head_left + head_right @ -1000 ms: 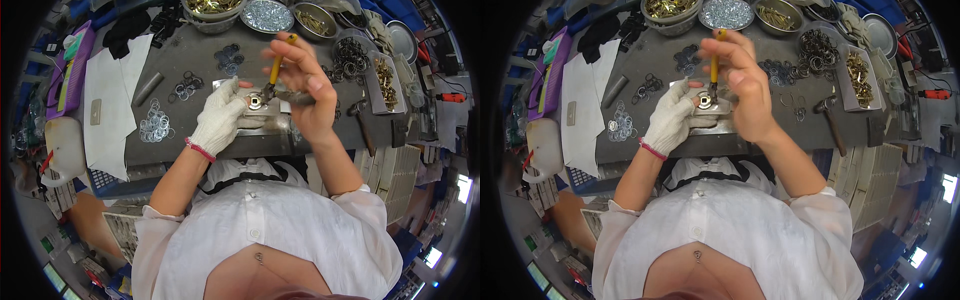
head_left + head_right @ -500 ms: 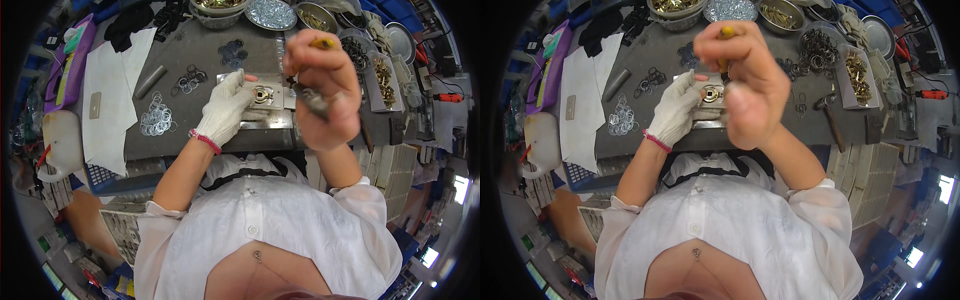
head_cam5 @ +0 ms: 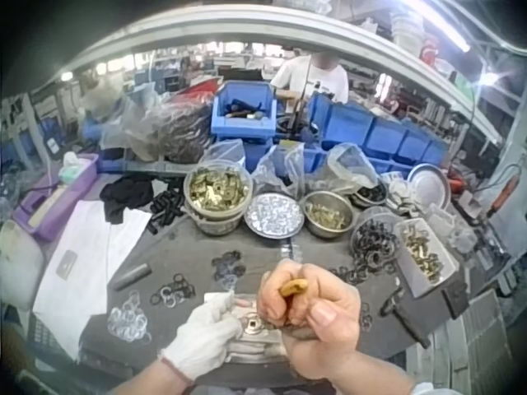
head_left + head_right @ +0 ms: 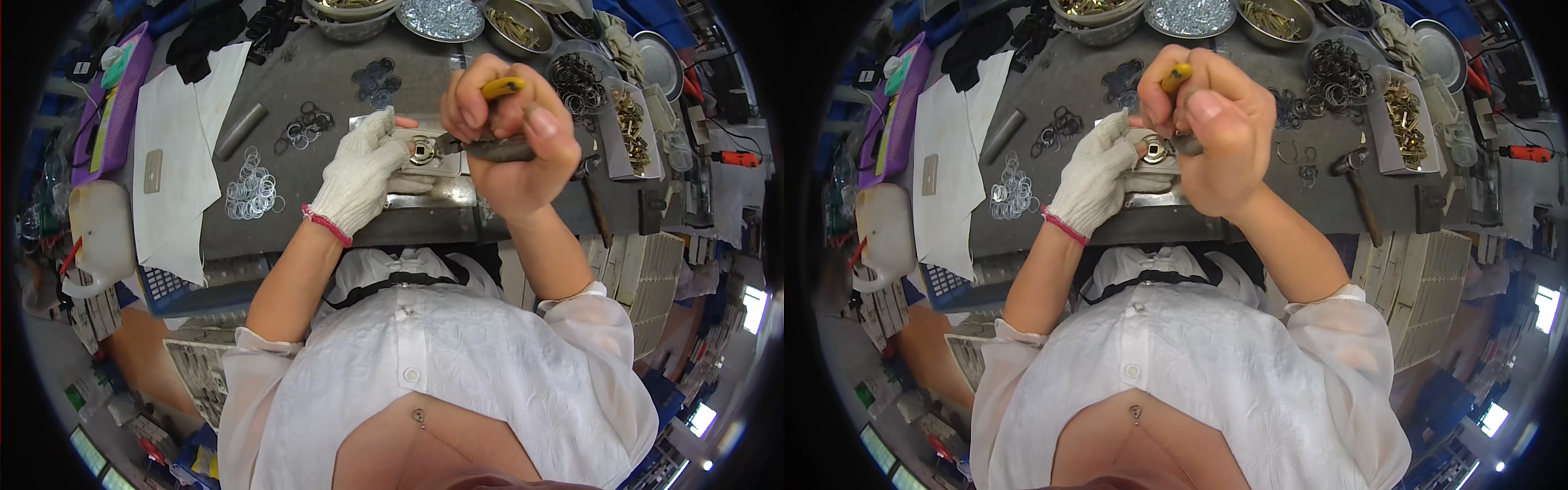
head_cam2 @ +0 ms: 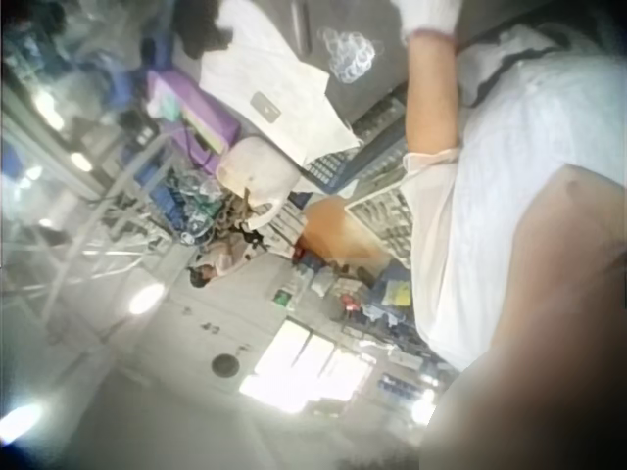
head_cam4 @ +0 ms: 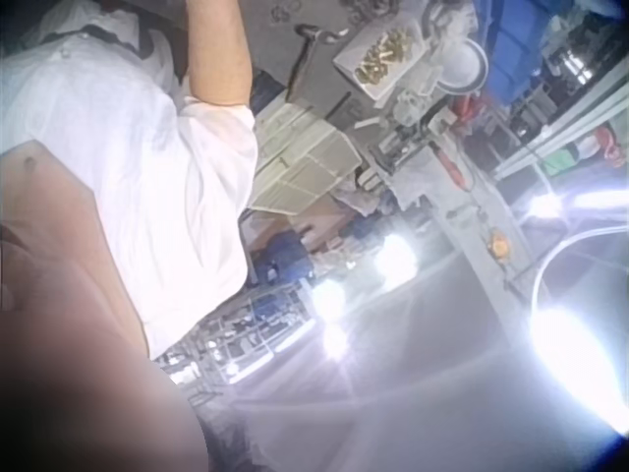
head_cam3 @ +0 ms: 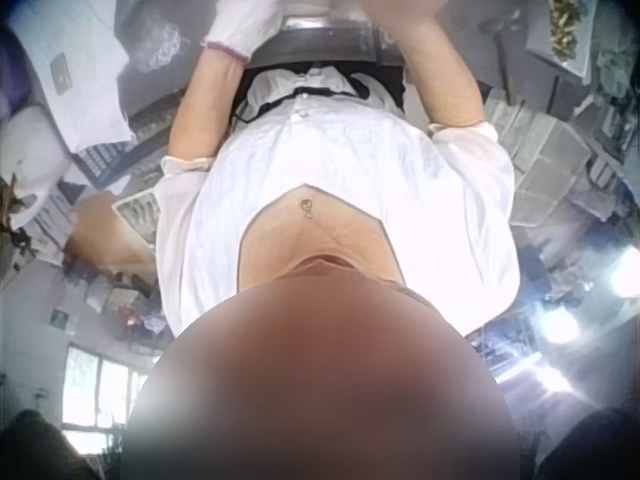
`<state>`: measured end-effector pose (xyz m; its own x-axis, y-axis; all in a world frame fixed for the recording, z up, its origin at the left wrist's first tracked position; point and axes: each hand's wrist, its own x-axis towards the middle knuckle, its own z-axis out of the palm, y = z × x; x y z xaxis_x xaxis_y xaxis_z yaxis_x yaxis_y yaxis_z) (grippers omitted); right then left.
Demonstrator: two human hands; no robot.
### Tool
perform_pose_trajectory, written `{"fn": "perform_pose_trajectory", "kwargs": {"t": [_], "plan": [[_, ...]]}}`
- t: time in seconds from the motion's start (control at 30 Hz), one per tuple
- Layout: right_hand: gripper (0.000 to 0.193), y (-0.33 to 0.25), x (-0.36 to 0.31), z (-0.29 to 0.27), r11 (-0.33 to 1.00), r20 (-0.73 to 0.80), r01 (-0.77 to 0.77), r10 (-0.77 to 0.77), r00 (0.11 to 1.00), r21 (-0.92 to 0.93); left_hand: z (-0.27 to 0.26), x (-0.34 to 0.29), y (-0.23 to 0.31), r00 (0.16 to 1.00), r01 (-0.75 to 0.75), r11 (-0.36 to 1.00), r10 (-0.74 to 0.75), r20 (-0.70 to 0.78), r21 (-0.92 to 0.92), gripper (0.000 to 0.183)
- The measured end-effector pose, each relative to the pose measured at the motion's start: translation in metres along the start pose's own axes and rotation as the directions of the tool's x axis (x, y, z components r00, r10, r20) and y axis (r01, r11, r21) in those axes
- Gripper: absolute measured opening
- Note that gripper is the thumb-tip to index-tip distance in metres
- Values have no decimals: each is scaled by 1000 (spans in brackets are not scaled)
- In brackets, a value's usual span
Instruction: Assembling small metal components using a hammer and pliers at a workbench.
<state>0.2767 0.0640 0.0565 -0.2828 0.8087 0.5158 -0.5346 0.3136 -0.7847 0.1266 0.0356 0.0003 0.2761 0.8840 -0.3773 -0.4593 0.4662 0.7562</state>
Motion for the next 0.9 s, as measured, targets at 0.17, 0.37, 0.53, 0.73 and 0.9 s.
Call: {"fn": "perform_pose_trajectory", "kwargs": {"t": [0.17,0.37,0.53,0.73,0.9], "plan": [[26,7,-2,-5,997,-63,-62,65,996,48,-3,2,-6,997,-65,994,68,-33,83,27],[30,11,-6,-9,997,-40,-70,71,997,26,-6,3,-7,999,-41,993,44,-23,111,31],[31,5,7,-4,998,-51,-56,55,997,-11,-9,7,-6,997,-77,984,79,-7,159,29],[33,21,12,-13,998,-38,-65,66,997,11,-7,5,-3,999,-47,994,45,26,100,33],[30,11,7,-16,998,-54,-32,35,998,55,-5,2,-2,1000,14,997,-15,16,75,32]]}}
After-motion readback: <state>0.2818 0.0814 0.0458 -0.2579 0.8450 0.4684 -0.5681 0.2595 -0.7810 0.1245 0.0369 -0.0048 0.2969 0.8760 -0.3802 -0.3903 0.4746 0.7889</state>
